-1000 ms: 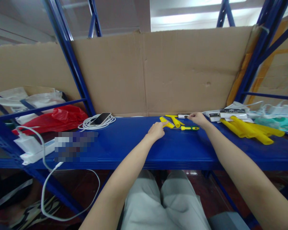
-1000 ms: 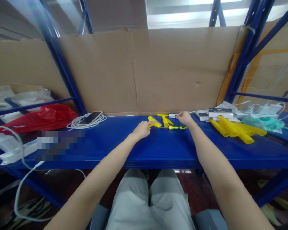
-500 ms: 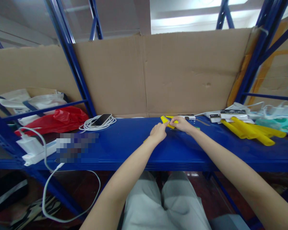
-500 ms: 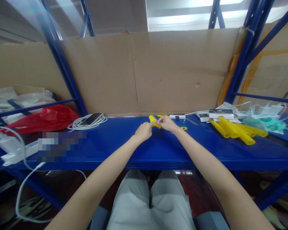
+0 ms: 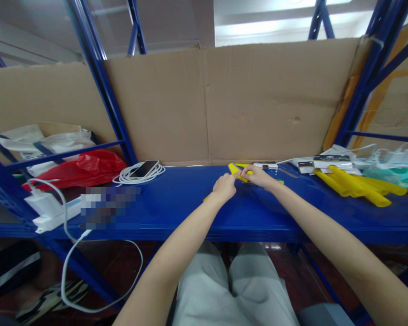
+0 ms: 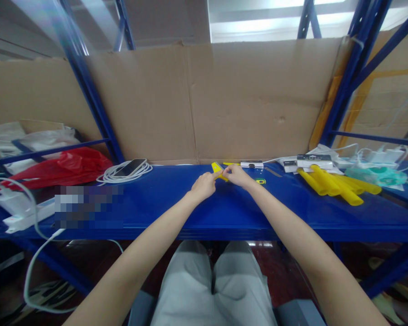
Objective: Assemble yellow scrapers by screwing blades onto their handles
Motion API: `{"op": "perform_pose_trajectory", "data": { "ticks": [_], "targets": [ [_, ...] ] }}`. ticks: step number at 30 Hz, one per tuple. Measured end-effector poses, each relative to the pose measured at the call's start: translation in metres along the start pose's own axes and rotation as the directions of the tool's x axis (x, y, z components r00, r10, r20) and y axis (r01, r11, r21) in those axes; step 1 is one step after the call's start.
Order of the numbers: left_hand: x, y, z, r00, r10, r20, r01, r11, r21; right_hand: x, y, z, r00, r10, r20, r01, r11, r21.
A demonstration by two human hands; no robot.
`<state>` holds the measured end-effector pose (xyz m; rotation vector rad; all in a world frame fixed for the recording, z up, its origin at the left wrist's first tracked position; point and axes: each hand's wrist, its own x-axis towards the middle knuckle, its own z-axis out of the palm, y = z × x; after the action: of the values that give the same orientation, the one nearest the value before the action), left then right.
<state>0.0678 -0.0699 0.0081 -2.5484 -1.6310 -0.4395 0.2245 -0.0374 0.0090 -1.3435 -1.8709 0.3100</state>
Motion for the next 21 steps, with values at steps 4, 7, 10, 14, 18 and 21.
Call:
{"op": "perform_pose_trajectory", "data": {
  "ticks": [4,7,10,14,18,21],
  "targets": [
    [0.0,0.0,0.0,1.0,0.0,-0.004,0.0,1.0,0.0,0.0,0.001,0.004,0.998,0.067,-0.017,-0.065,0.995,0.073],
    [0.0,-0.001,0.0,1.0,0.007,-0.012,-0.007,1.0,0.005,0.001,0.002,0.006,0.995,0.087,-0.042,-0.082,0.991,0.103],
    [0.0,-0.001,0.001,1.0,0.002,-0.011,-0.002,1.0,0.011,0.002,0.005,0.007,0.998,0.036,-0.048,-0.032,0.996,0.087],
    [0.001,-0.001,0.001,1.0,-0.008,-0.021,0.008,1.0,0.008,0.004,0.012,0.006,0.99,-0.124,-0.063,0.125,0.992,-0.001],
    [0.0,0.0,-0.001,1.0,-0.011,-0.023,0.011,1.0,-0.001,0.006,0.016,0.003,0.959,-0.277,-0.053,0.27,0.956,-0.114],
    [0.0,0.0,-0.002,1.0,-0.012,-0.023,0.012,1.0,-0.003,0.006,0.017,0.002,0.943,-0.329,-0.04,0.317,0.932,-0.177]
  ]
}}
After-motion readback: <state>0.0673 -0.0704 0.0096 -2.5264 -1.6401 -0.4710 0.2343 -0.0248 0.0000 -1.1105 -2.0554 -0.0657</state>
